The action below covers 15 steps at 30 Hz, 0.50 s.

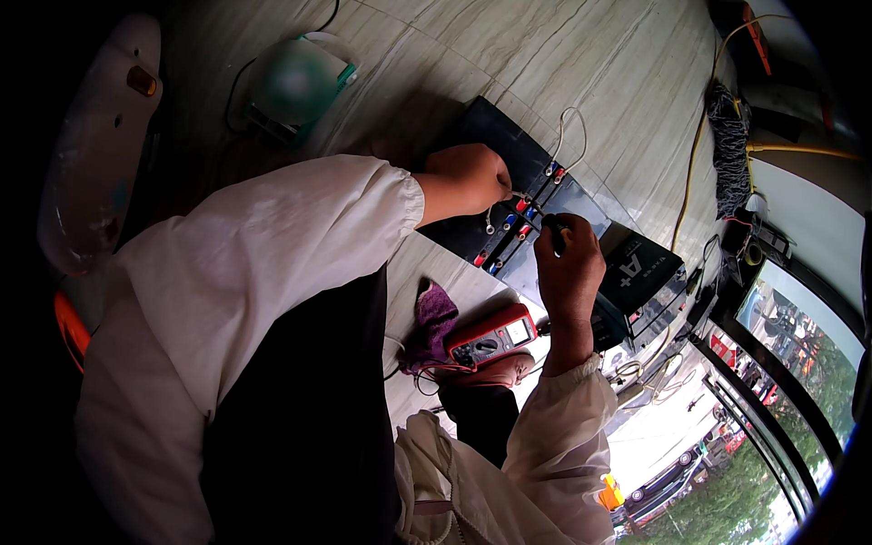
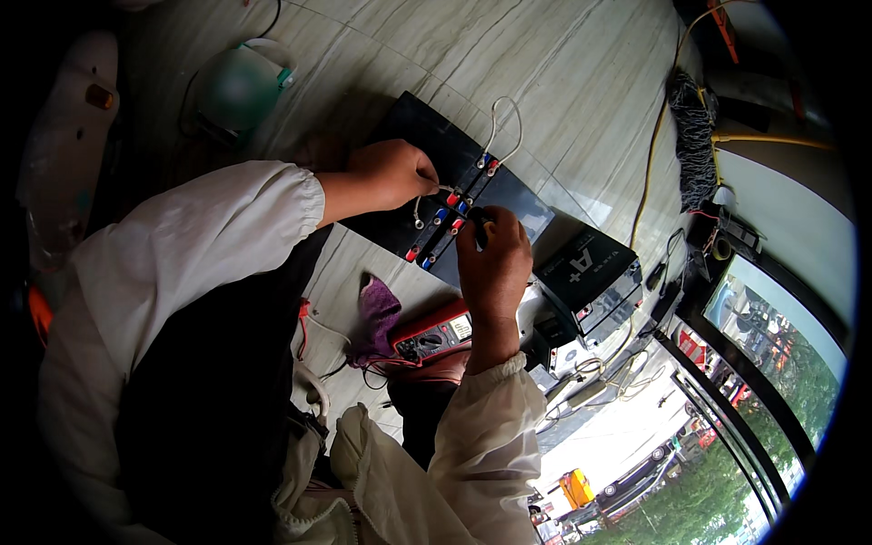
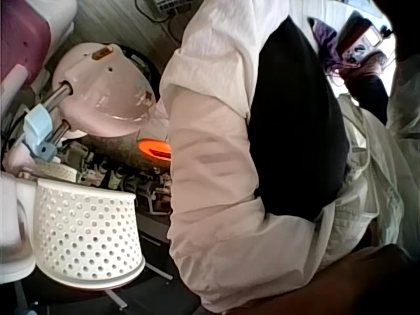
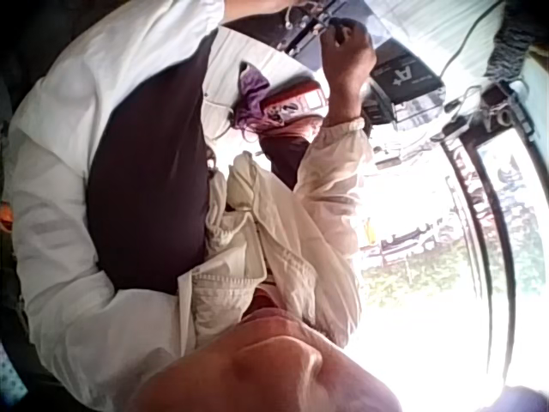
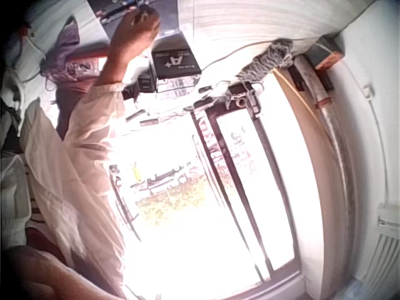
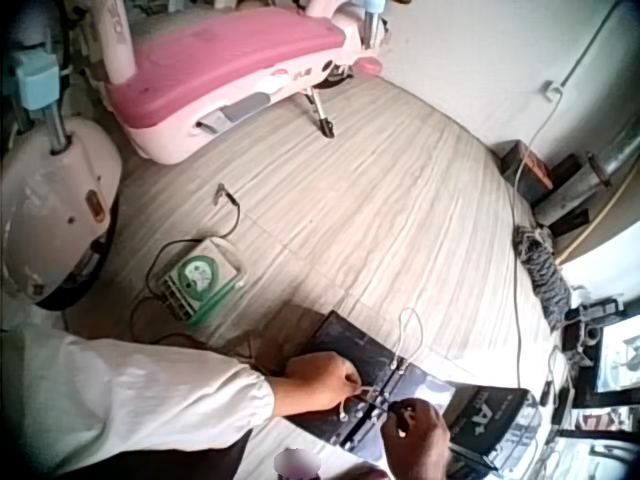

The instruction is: The person sits on the floor and uses a screwdriver to tighten connections on a series of black batteries. They also use a multimeter to check the electrical readings of the battery terminals.

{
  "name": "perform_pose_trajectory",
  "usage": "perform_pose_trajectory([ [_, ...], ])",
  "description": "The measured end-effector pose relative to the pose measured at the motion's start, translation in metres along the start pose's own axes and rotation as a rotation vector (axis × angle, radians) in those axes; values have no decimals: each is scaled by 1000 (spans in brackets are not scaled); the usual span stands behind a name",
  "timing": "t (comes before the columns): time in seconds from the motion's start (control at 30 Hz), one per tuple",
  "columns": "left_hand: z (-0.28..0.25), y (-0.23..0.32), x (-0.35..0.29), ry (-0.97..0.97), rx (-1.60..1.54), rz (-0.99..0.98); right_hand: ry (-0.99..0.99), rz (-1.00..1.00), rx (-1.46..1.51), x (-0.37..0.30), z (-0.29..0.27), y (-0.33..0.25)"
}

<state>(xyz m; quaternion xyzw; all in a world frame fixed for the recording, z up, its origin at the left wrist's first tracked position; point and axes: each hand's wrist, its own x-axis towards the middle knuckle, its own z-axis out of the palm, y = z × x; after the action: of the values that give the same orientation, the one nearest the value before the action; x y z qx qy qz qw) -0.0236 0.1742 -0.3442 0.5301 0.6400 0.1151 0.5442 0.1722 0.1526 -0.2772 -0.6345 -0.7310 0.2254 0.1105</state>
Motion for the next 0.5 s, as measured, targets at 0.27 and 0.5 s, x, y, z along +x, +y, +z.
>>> perform_pose_trajectory([
  [0.27,-1,0,-1,-14,-11,3,-5,-41,-17,0,1,1],
  [0.5,-2,-1,-1,-26,-6,15,-19,-155,-123,1,-1,-3],
])
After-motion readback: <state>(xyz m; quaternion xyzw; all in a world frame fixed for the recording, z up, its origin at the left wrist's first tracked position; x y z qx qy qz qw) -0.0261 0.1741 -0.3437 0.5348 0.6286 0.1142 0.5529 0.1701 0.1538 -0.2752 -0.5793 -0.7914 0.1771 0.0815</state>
